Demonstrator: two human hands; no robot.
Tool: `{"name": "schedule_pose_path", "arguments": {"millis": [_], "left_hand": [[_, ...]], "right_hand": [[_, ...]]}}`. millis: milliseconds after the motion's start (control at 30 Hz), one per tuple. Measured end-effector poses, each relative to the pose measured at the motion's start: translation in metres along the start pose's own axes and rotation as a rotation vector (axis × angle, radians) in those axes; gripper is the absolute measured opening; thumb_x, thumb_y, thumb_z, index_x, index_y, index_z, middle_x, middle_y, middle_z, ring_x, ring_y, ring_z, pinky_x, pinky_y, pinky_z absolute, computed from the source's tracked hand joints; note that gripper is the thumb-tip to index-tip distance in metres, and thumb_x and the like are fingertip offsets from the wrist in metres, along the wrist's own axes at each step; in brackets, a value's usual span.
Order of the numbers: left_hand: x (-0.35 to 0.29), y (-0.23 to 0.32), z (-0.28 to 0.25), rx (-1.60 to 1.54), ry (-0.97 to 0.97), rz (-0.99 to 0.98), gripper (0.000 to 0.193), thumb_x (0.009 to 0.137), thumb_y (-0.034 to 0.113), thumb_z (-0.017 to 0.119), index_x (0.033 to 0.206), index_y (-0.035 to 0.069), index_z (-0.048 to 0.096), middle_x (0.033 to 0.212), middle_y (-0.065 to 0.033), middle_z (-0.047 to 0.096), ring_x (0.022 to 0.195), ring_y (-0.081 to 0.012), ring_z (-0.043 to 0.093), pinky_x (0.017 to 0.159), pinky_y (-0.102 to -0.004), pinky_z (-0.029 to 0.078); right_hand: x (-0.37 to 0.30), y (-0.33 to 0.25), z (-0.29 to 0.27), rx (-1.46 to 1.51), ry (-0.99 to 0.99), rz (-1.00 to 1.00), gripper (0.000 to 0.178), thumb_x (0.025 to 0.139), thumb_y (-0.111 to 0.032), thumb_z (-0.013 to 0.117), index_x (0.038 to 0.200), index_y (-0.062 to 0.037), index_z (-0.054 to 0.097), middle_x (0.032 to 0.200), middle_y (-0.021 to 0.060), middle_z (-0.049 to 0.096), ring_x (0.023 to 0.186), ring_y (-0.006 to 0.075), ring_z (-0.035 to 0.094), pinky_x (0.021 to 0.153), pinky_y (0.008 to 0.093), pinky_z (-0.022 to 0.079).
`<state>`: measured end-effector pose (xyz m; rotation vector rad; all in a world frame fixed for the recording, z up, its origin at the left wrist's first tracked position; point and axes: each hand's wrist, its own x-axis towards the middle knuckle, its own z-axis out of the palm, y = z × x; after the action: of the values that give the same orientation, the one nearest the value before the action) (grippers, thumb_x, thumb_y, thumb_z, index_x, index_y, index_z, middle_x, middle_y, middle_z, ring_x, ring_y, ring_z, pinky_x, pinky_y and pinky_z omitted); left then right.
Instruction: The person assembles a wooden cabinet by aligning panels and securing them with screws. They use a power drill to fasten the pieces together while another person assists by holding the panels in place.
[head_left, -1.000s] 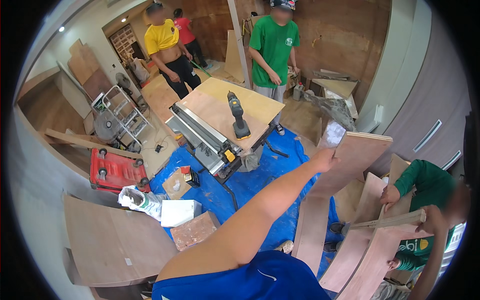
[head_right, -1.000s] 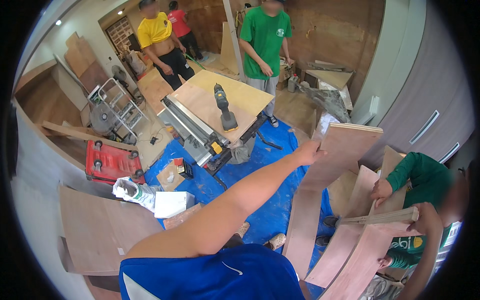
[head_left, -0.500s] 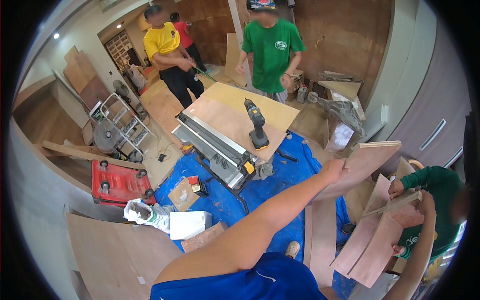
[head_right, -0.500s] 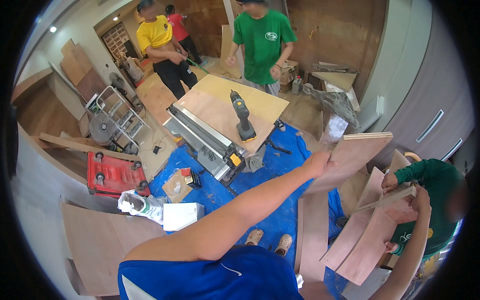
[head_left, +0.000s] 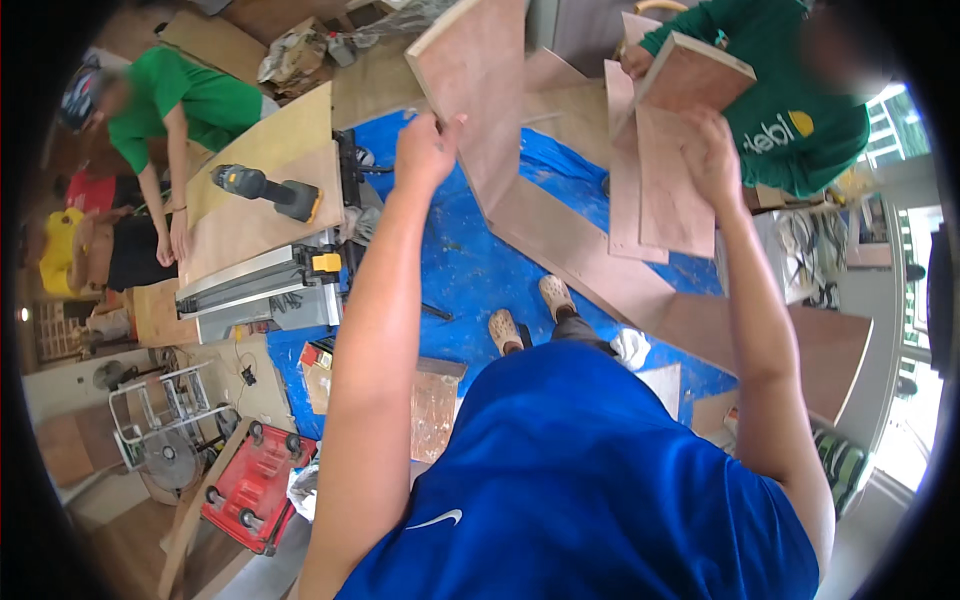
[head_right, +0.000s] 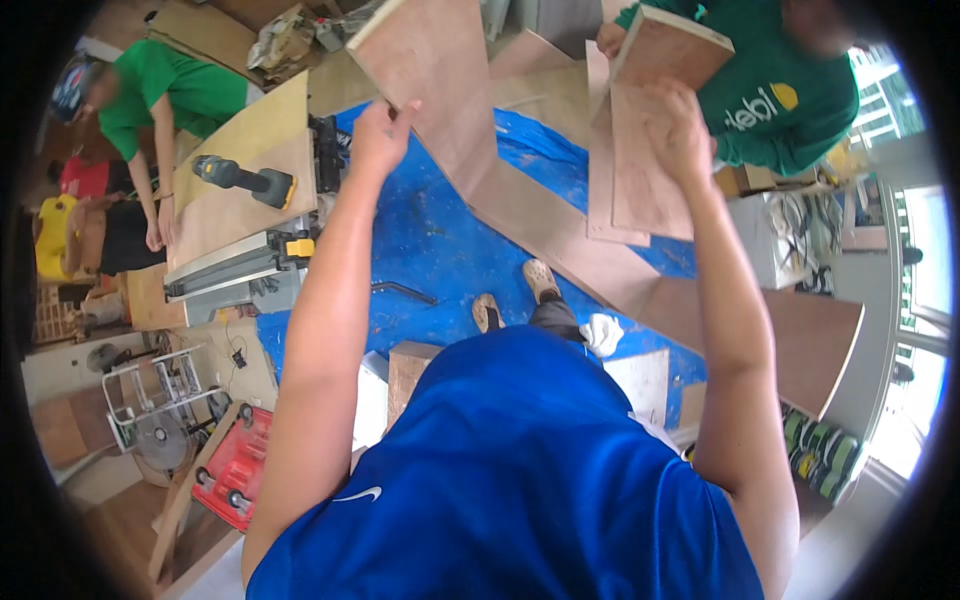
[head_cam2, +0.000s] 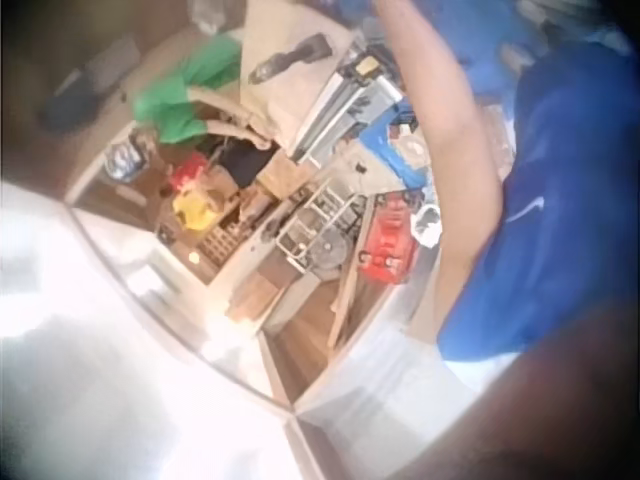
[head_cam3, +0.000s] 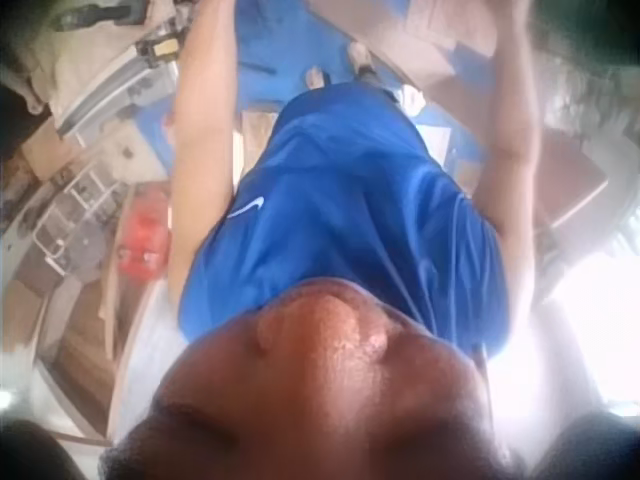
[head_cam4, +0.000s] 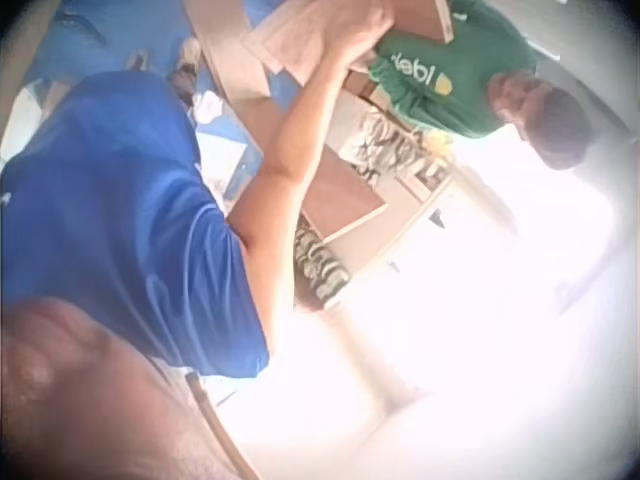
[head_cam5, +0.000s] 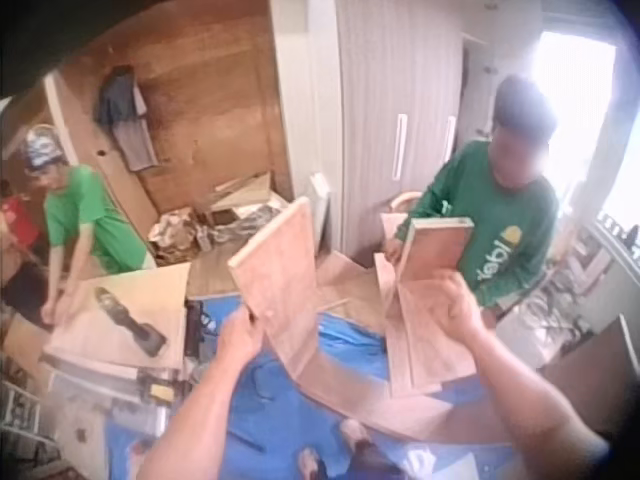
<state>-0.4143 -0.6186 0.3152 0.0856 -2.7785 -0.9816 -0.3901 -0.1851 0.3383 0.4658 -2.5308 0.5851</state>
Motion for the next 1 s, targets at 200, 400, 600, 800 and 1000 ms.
{"name": "schedule_pose_path", "arguments": {"millis": [200, 400, 600, 800, 1000], "left_hand": [[-0.001, 0.005, 0.006, -0.043, 0.038, 0.132, 0.049, 0.091, 0.044, 0.068, 0.088, -0.005, 0.069, 0.080, -0.0238, 0.069, 0.075, -0.0374, 0.068, 0.069, -0.0418, 0.051], [-0.009, -0.015, 0.008, -0.210, -0.031, 0.090, 0.042, 0.092, 0.035, 0.070, 0.113, -0.001, 0.067, 0.095, -0.0182, 0.073, 0.089, -0.0274, 0.071, 0.079, -0.0366, 0.053], [-0.129, -0.114, 0.014, 0.002, 0.014, 0.212, 0.040, 0.084, 0.027, 0.075, 0.116, 0.005, 0.063, 0.101, -0.0169, 0.070, 0.092, -0.0337, 0.068, 0.080, -0.0421, 0.055], [-0.383, -0.264, 0.072, -0.070, -0.783, -0.071, 0.036, 0.086, 0.040, 0.067, 0.084, 0.004, 0.066, 0.085, -0.0192, 0.066, 0.077, -0.0344, 0.064, 0.063, -0.0485, 0.048], [-0.580, -0.328, 0.052, 0.263, -1.126, -0.503, 0.058, 0.091, 0.058, 0.060, 0.098, 0.002, 0.076, 0.104, -0.0233, 0.071, 0.099, -0.0411, 0.066, 0.090, -0.0498, 0.049]], "right_hand": [[-0.223, -0.055, 0.042, 0.233, -0.528, 0.514, 0.020, 0.083, -0.012, 0.069, 0.101, -0.0079, 0.072, 0.085, 0.0150, 0.070, 0.077, 0.0320, 0.068, 0.074, 0.0406, 0.054], [-0.422, -0.018, 0.049, 0.207, -0.877, 0.726, 0.023, 0.084, -0.026, 0.068, 0.093, -0.0061, 0.075, 0.090, 0.0178, 0.072, 0.082, 0.0362, 0.069, 0.077, 0.0443, 0.054], [-0.468, 0.026, 0.031, -0.009, -1.186, 0.780, 0.026, 0.082, -0.029, 0.067, 0.090, -0.0064, 0.076, 0.094, 0.0193, 0.073, 0.085, 0.0338, 0.069, 0.076, 0.0442, 0.054], [-0.490, 0.087, 0.120, 0.337, -1.001, 0.555, 0.012, 0.078, -0.013, 0.066, 0.078, -0.0020, 0.072, 0.072, 0.0117, 0.070, 0.059, 0.0215, 0.066, 0.054, 0.0379, 0.052], [-0.342, 0.030, 0.142, 0.343, -0.930, 0.761, 0.013, 0.079, -0.013, 0.066, 0.080, -0.0017, 0.073, 0.065, 0.0098, 0.067, 0.052, 0.0183, 0.065, 0.048, 0.0330, 0.052]]}}
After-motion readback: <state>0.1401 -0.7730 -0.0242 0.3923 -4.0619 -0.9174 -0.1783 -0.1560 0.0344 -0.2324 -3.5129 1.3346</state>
